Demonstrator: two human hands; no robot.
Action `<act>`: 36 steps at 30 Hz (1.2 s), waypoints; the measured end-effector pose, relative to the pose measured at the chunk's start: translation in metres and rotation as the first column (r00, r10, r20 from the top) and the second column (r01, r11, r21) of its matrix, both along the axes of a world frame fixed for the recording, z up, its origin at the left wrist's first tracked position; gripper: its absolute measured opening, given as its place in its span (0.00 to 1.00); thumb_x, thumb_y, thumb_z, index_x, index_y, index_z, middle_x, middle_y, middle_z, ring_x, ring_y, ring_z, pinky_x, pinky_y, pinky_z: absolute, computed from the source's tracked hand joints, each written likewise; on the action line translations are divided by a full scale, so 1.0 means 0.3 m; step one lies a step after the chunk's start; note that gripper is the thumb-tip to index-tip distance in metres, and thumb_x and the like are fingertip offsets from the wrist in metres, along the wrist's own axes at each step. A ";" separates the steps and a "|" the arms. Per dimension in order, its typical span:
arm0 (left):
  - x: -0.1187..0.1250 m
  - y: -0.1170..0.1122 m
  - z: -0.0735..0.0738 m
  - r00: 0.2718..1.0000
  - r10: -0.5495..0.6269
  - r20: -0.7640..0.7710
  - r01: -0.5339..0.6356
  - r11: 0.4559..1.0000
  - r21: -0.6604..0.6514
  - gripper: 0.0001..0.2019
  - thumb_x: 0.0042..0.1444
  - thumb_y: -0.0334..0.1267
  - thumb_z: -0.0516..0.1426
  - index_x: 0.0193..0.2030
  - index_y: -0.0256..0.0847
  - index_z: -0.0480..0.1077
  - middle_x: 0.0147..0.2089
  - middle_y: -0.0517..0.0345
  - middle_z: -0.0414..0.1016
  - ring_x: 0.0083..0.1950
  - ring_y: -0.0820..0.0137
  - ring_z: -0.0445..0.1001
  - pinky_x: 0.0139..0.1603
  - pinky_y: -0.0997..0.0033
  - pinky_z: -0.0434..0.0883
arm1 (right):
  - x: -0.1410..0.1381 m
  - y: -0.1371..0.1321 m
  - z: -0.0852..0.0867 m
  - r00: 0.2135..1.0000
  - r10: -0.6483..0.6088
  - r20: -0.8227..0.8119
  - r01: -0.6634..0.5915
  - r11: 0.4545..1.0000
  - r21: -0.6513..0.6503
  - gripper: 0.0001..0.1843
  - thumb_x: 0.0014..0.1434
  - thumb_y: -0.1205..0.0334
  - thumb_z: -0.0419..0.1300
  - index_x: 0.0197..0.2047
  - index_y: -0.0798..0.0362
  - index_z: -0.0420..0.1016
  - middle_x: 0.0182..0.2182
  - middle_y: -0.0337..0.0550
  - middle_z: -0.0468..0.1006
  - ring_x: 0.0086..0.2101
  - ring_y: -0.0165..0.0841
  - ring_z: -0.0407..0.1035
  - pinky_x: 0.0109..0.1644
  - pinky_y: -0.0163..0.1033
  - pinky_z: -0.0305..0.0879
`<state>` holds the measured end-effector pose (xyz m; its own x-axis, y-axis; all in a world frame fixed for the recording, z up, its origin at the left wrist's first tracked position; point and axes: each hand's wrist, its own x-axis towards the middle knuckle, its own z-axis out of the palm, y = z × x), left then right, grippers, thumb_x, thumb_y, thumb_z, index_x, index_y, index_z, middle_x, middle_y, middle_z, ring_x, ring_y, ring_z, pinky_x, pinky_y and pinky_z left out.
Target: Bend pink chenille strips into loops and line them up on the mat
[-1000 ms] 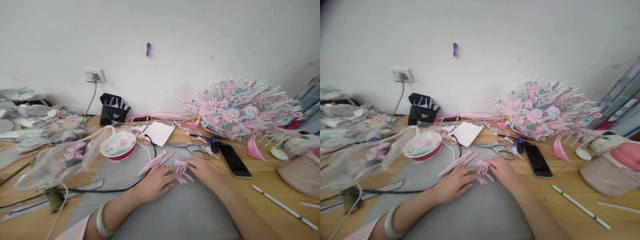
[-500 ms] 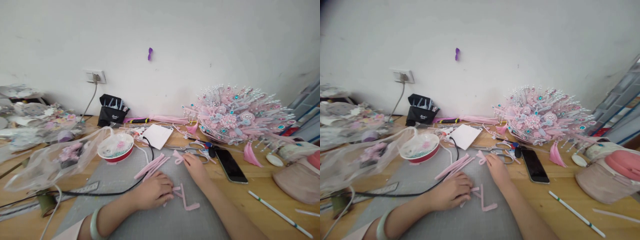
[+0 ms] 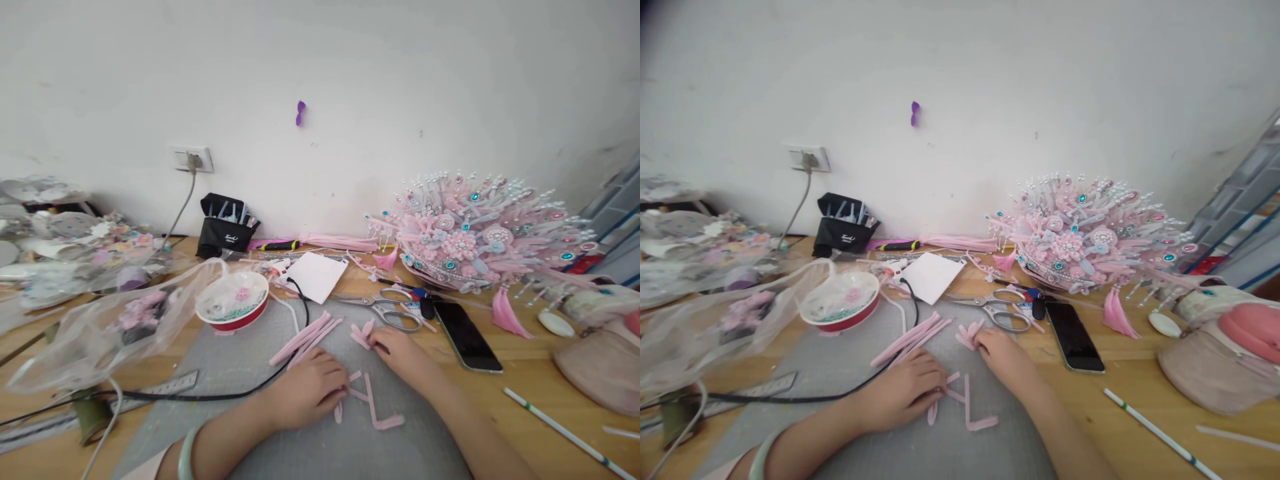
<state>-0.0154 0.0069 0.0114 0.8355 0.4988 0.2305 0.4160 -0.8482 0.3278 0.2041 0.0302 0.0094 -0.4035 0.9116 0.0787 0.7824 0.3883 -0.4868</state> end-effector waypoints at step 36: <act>-0.011 -0.015 -0.001 0.868 0.430 -0.250 -0.446 0.895 -0.008 0.13 0.49 0.47 0.52 0.25 0.41 0.69 0.22 0.55 0.74 0.26 0.63 0.72 0.25 0.70 0.62 | 0.000 -0.086 0.052 0.988 0.149 0.043 -0.108 0.861 -0.498 0.10 0.39 0.56 0.62 0.20 0.54 0.73 0.14 0.33 0.70 0.17 0.25 0.60 0.17 0.28 0.46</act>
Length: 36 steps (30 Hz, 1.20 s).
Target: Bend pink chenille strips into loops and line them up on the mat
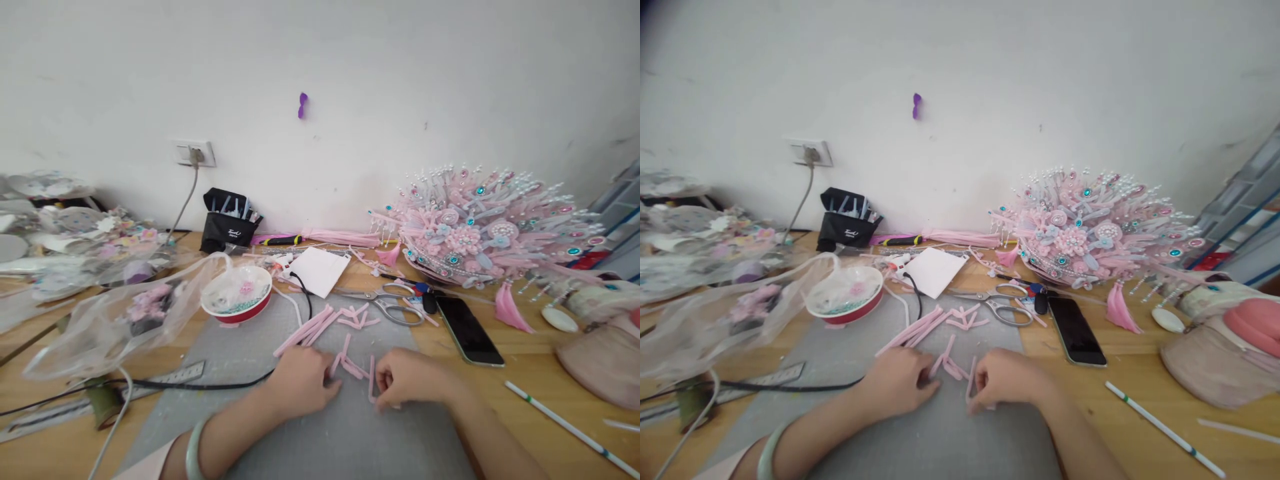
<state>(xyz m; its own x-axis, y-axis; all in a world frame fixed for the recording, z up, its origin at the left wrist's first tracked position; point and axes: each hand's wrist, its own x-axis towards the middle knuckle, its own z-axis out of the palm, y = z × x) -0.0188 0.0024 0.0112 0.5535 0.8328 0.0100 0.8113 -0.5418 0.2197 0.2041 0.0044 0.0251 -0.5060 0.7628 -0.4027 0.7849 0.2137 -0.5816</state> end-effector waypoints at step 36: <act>0.022 0.038 -0.037 0.909 -0.084 0.408 0.132 0.987 -0.091 0.06 0.47 0.27 0.49 0.22 0.38 0.62 0.24 0.62 0.65 0.27 0.75 0.62 0.29 0.77 0.58 | -0.094 -0.007 -0.032 0.988 0.151 -0.028 -0.084 0.681 0.728 0.18 0.54 0.74 0.48 0.48 0.54 0.64 0.55 0.47 0.61 0.53 0.34 0.54 0.54 0.41 0.54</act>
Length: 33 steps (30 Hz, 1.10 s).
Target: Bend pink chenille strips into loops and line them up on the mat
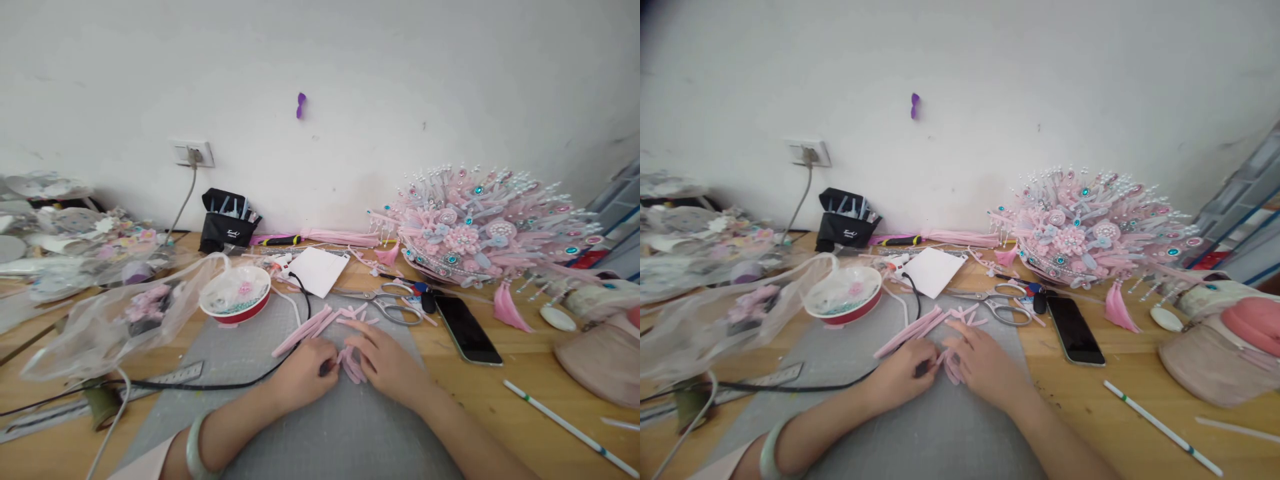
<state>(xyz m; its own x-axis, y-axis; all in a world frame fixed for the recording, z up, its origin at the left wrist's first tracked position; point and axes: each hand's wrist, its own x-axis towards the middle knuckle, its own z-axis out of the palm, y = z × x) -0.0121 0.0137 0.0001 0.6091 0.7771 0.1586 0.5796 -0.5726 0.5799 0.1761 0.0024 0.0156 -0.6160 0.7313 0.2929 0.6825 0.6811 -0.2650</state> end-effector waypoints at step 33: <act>-0.008 0.000 -0.008 0.987 0.160 -0.013 -0.161 0.983 -0.091 0.14 0.52 0.34 0.51 0.46 0.40 0.64 0.36 0.55 0.72 0.38 0.66 0.70 0.39 0.69 0.64 | -0.014 0.024 -0.042 0.958 -0.288 0.017 0.286 0.941 -0.181 0.10 0.56 0.66 0.50 0.33 0.53 0.73 0.31 0.42 0.74 0.35 0.32 0.66 0.40 0.35 0.60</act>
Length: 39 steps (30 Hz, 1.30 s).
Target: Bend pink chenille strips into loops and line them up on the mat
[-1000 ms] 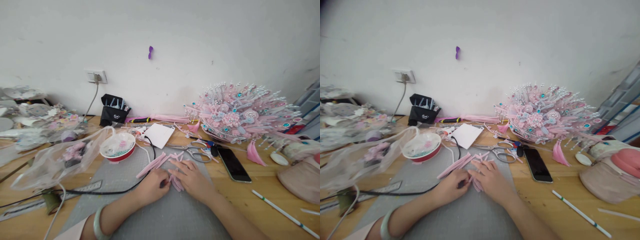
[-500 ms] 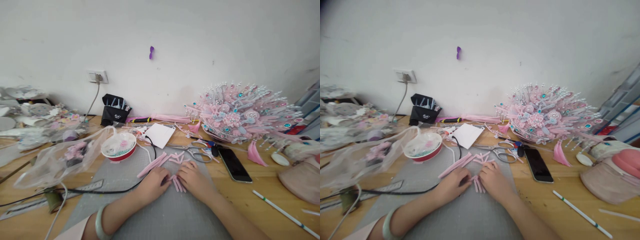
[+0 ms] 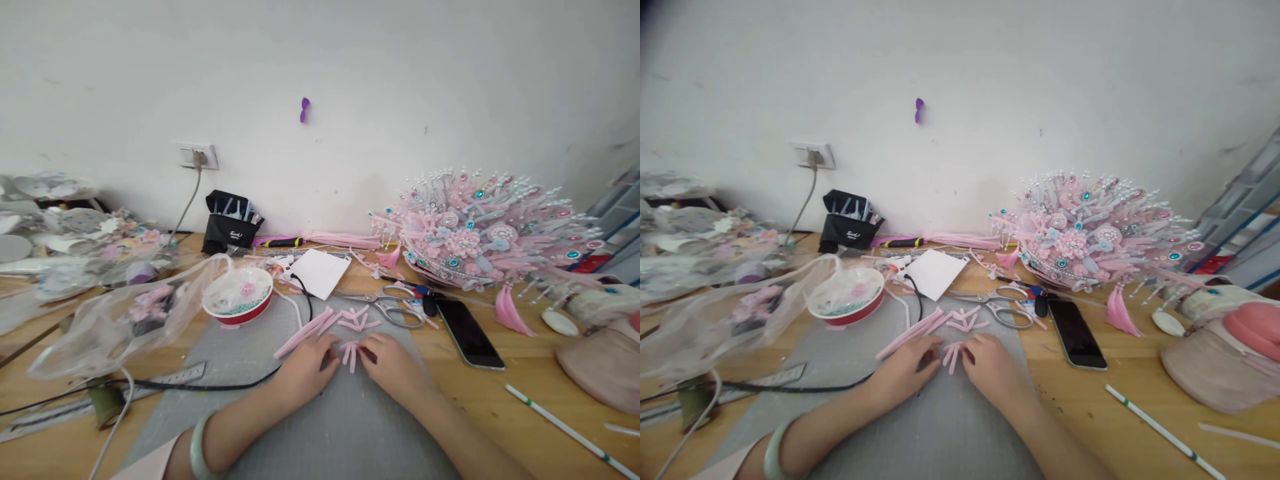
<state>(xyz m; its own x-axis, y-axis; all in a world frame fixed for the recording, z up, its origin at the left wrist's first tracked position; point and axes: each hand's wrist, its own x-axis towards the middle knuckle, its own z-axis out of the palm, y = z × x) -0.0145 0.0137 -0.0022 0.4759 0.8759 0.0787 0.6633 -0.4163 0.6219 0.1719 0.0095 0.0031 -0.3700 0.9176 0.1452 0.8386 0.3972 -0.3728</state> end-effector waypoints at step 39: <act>-0.081 0.071 0.070 0.833 0.244 -0.496 -0.108 0.952 0.287 0.11 0.57 0.34 0.45 0.36 0.36 0.68 0.35 0.46 0.72 0.38 0.60 0.70 0.39 0.62 0.61 | 0.070 0.076 -0.003 0.958 -0.237 0.161 0.200 0.956 0.214 0.18 0.54 0.74 0.47 0.44 0.53 0.70 0.38 0.47 0.73 0.38 0.37 0.66 0.42 0.41 0.58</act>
